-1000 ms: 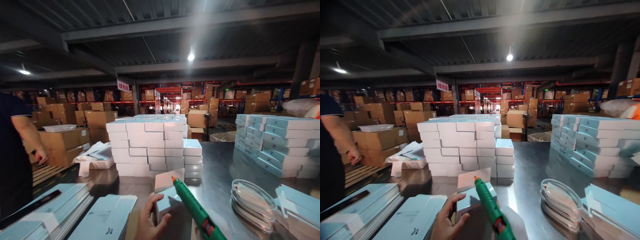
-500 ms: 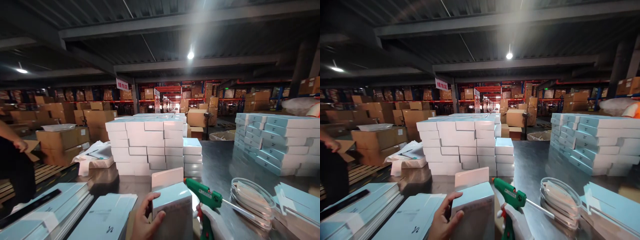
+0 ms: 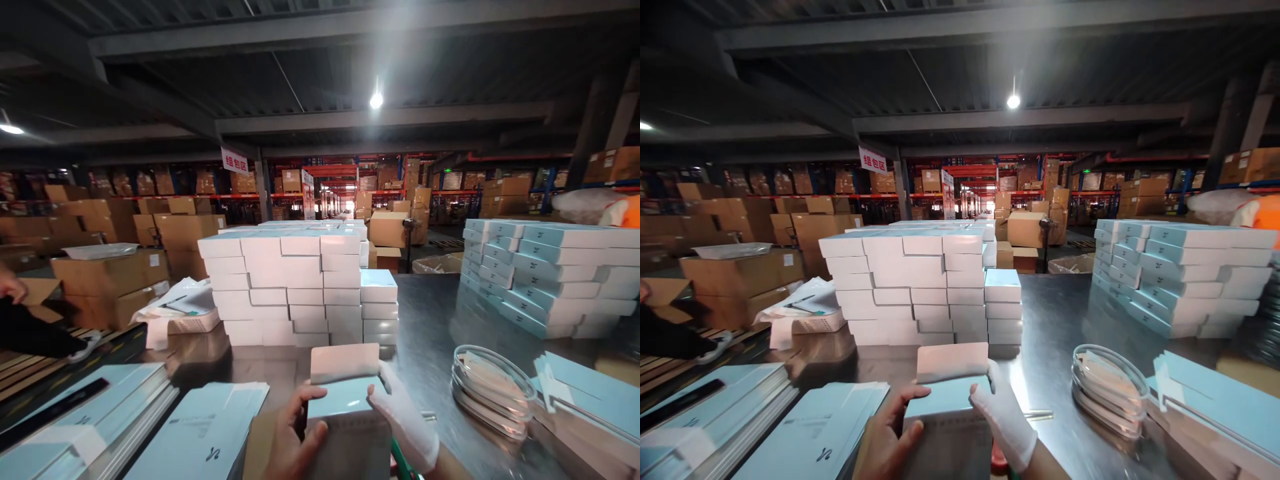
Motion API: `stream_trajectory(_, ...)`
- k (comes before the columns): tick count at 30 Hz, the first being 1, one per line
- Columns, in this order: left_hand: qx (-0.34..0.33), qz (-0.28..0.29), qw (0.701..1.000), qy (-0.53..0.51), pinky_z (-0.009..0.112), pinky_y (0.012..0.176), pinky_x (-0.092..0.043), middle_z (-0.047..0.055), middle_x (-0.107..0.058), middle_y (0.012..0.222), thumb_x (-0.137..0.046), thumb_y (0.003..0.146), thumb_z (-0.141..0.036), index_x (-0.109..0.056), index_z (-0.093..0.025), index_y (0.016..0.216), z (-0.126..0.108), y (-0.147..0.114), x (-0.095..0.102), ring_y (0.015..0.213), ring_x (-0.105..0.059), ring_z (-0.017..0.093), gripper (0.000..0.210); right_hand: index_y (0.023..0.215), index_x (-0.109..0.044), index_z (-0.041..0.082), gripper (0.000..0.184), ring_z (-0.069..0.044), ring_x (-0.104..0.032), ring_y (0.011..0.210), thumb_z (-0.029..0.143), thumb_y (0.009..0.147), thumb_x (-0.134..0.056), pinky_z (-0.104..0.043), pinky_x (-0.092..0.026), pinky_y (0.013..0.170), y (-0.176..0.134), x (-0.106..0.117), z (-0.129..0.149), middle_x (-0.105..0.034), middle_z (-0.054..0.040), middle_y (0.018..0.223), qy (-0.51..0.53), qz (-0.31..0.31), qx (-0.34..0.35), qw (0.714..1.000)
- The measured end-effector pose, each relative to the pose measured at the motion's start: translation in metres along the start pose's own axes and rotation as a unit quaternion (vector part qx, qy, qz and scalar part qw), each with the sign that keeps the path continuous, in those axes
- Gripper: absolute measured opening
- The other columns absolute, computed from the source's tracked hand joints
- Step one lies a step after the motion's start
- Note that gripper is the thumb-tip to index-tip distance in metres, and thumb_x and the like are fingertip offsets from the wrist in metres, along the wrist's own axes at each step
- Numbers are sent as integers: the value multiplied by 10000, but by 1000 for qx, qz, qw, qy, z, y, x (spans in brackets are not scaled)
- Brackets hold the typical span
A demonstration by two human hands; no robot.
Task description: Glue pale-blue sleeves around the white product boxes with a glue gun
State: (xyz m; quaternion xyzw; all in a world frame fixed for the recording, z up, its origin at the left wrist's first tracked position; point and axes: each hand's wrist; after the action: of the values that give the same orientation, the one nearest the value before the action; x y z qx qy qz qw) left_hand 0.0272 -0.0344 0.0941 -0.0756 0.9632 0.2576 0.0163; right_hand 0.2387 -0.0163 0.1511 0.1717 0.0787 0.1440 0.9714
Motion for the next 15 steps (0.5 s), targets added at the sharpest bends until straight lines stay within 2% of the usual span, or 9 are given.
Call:
stream_trajectory(2,-6,-14,997,-78,369,948,-609,118,-734,1338,-839,774,-703,-721,-254,1027,9,0,1,1222,-723,345,530,1441,-611,207,998,-394,-597,1356,843,700,-821,-547,-427,1212,-3,2,1,-676,-171,1404,-57,43,13,997)
stream_trajectory(4,-37,-9,990,-132,364,987,-599,79,-742,1324,-870,816,-590,-691,-288,1078,19,3,5,1273,-708,323,438,1370,-671,235,926,-394,-580,1381,787,660,-889,-552,-413,1232,-12,13,-9,-676,-162,1402,-139,44,24,989)
stream_trajectory(5,-67,13,989,-133,360,997,-597,55,-758,1262,-857,854,-546,-699,-304,1096,23,6,9,1263,-714,308,377,1320,-711,254,810,-388,-578,1391,741,698,-893,-549,-420,1232,-17,19,-16,-674,-157,1411,-175,38,31,983)
stream_trajectory(7,-144,79,981,-98,361,1029,-588,35,-756,1179,-797,938,-483,-753,-327,1107,26,13,18,1253,-714,287,234,1222,-781,284,497,-363,-586,1405,634,869,-800,-521,-462,1209,-27,28,-26,-648,-151,1475,-224,29,69,972)
stream_trajectory(9,-204,129,969,-59,366,1040,-589,34,-729,1200,-723,1007,-441,-786,-349,1099,19,22,29,1257,-706,270,144,1228,-799,318,332,-332,-608,1400,523,997,-677,-478,-512,1175,-31,31,-30,-615,-129,1540,-242,49,134,960)
stream_trajectory(11,-246,154,957,-13,392,1048,-586,42,-725,1205,-684,1032,-437,-766,-364,1135,-1,31,37,1285,-690,271,150,1283,-779,370,291,-298,-625,1392,405,1056,-600,-437,-534,1161,-31,28,-29,-628,-88,1540,-276,66,204,937)
stream_trajectory(13,-275,209,932,112,504,1141,-515,76,-741,1252,-755,974,-480,-751,-345,1158,-34,36,39,1389,-619,340,228,1356,-730,438,350,-277,-608,1417,317,1068,-573,-419,-516,1186,-29,21,-26,-612,-33,1566,-309,78,260,912)
stream_trajectory(14,-277,251,902,216,593,1225,-401,91,-755,1273,-841,898,-484,-762,-334,1150,-53,37,37,1465,-540,398,304,1420,-679,459,404,-282,-580,1446,301,1061,-584,-424,-500,1204,-28,17,-25,-569,-16,1610,-321,88,276,902)
stream_trajectory(15,-258,299,867,302,670,1252,-315,123,-716,1410,-937,782,-494,-748,-326,1239,-73,38,33,1498,-481,466,522,1498,-606,466,471,-297,-541,1483,316,1052,-606,-436,-487,1218,-27,14,-24,-510,-11,1661,-332,103,283,894)
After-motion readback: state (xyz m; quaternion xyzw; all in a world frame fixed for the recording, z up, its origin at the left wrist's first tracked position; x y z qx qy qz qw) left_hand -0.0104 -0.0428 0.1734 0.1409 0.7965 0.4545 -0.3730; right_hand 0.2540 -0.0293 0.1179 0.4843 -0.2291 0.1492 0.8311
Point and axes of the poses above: each hand's wrist, its own y-axis towards the middle knuckle, its own x-axis out of the back of the hand, z = x × y
